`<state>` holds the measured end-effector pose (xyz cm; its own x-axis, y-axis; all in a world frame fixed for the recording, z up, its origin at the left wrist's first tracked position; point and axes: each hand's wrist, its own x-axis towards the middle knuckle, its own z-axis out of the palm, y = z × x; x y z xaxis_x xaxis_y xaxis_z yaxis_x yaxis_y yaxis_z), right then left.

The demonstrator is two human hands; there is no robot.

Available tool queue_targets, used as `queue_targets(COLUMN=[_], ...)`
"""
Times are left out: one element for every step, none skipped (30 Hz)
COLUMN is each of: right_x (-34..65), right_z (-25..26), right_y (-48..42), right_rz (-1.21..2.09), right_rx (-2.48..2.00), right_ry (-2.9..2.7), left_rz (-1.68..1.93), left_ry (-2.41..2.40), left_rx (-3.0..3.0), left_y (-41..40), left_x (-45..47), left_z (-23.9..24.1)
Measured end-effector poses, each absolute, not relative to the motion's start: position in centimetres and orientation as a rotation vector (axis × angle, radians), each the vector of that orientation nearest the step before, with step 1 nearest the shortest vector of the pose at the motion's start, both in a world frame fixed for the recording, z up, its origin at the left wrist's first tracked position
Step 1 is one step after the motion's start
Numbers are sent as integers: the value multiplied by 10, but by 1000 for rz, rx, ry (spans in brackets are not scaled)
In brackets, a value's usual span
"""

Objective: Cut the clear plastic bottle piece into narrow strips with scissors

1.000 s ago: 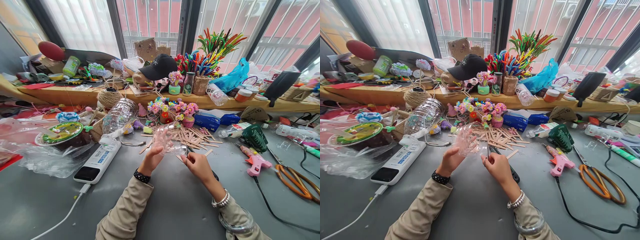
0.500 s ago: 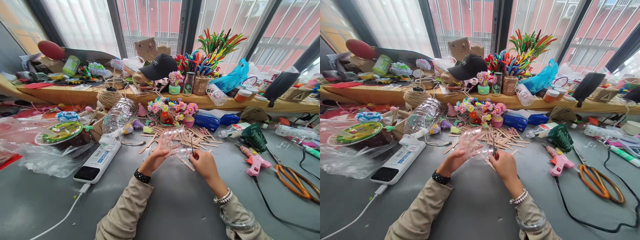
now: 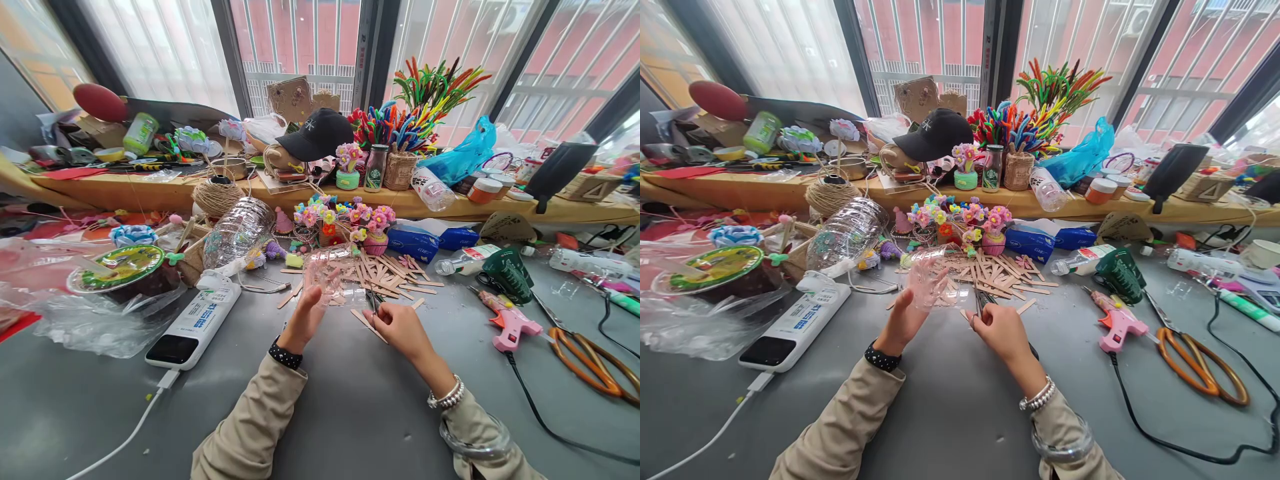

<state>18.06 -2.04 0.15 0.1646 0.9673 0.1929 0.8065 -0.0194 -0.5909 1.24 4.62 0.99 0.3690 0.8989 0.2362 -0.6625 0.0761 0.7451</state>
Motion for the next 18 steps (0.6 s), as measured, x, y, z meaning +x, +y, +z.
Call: queue_targets(right_x=[180, 179, 178, 177, 177, 176, 176, 176, 176, 176, 177, 177, 177, 177, 177, 177, 177, 176], right_z=[1, 1, 1, 2, 2, 2, 2, 3, 3, 3, 3, 3, 3, 3, 3, 4, 4, 4], right_y=[-20, -20, -20, -21, -21, -21, -21, -21, -21, -21, -21, -21, -21, -21, -21, -21, -22, -22], right_rz=[378, 396, 412, 423, 431, 436, 439, 440, 438, 430, 420, 411, 408, 411, 419, 432, 443, 450], right_rx=[-1844, -1832, -1824, -1820, -1818, -1817, -1813, -1810, -1811, -1814, -1819, -1823, -1824, -1819, -1810, -1801, -1796, -1793], right_ry=[-1683, -1687, -1691, -1695, -1699, -1701, -1704, -1706, -1703, -1692, -1675, -1657, -1643, -1639, -1647, -1662, -1678, -1690], left_rz=[1203, 1206, 1208, 1207, 1203, 1200, 1198, 1196, 1193, 1192, 1192, 1193, 1194, 1192, 1191, 1188, 1185, 1181], left_ry=[315, 313, 312, 310, 306, 300, 291, 283, 275, 271, 268, 268, 270, 274, 277, 281, 287, 296], left_rx=[911, 917, 925, 932, 937, 939, 942, 943, 945, 946, 948, 950, 951, 951, 953, 957, 962, 967], left_y=[46, 47, 47, 47, 47, 47, 47, 47, 47, 47, 47, 47, 46, 46, 46, 46, 46, 45], left_x=[12, 12, 12, 12, 11, 11, 11, 11, 11, 11, 11, 11, 11, 11, 11, 11, 12, 12], left_z=[9, 9, 8, 8, 8, 7, 7, 7, 6, 6, 6, 6, 7, 8, 9, 10, 10, 11])
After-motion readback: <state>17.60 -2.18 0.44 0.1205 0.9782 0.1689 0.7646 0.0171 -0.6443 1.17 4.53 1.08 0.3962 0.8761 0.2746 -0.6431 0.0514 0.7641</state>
